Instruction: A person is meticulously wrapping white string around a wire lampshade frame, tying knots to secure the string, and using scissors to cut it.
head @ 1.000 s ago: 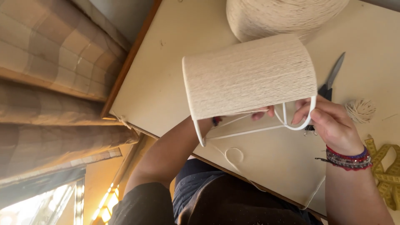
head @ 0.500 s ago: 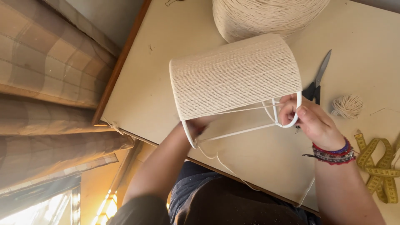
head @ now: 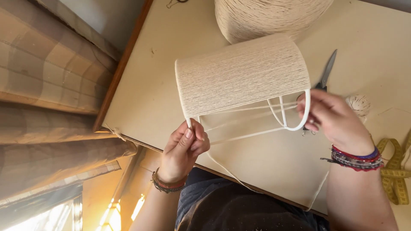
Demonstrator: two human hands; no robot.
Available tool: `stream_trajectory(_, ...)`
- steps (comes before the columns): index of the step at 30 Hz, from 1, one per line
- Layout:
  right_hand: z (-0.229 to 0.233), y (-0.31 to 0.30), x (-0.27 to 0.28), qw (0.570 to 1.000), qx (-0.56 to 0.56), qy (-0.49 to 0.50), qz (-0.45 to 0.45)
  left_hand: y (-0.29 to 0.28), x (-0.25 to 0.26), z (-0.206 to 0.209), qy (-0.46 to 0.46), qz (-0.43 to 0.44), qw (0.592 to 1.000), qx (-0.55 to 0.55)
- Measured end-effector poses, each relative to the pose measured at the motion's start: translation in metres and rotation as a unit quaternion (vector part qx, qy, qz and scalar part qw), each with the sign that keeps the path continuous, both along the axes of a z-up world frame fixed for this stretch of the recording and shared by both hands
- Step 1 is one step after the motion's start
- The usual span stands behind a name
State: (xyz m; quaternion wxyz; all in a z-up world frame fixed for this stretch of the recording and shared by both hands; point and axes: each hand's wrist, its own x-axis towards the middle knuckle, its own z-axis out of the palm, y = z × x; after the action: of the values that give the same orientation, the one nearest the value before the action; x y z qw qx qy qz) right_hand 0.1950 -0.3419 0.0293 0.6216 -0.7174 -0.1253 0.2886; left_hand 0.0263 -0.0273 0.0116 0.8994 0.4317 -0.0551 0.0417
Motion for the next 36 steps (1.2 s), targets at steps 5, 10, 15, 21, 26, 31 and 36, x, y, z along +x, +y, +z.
stream_trajectory(5, 0.017, 0.019, -0.012, 0.969, 0.191, 0.051, -0.148, -0.004, -0.004, -0.003, 0.0, 0.012, 0.999, 0.03)
stream_trajectory(10, 0.021, 0.032, -0.033, 0.934, 0.275, 0.039, -0.227, -0.007, -0.008, -0.006, 0.001, 0.016, 0.999, 0.035)
stream_trajectory(15, 0.003, 0.043, -0.051, 0.916, 0.153, -0.152, -0.337, -0.005, -0.018, 0.013, 0.061, 0.086, 0.953, 0.284)
stream_trajectory(21, 0.003, 0.046, -0.069, 0.899, 0.035, -0.327, -0.288, -0.045, -0.047, 0.007, -0.131, 0.308, 0.778, 0.532)
stream_trajectory(26, -0.004, 0.033, -0.072, 0.839, -0.009, -0.506, -0.198, -0.104, 0.019, 0.051, -0.045, -0.03, 0.961, 0.272)
stream_trajectory(31, -0.004, 0.011, -0.081, 0.781, -0.042, -0.602, -0.161, -0.137, 0.063, 0.028, 0.123, -0.188, 0.968, -0.11)
stream_trajectory(36, -0.008, -0.034, -0.084, 0.799, -0.041, -0.596, -0.067, -0.136, 0.067, 0.049, 0.117, -0.206, 0.937, -0.257)
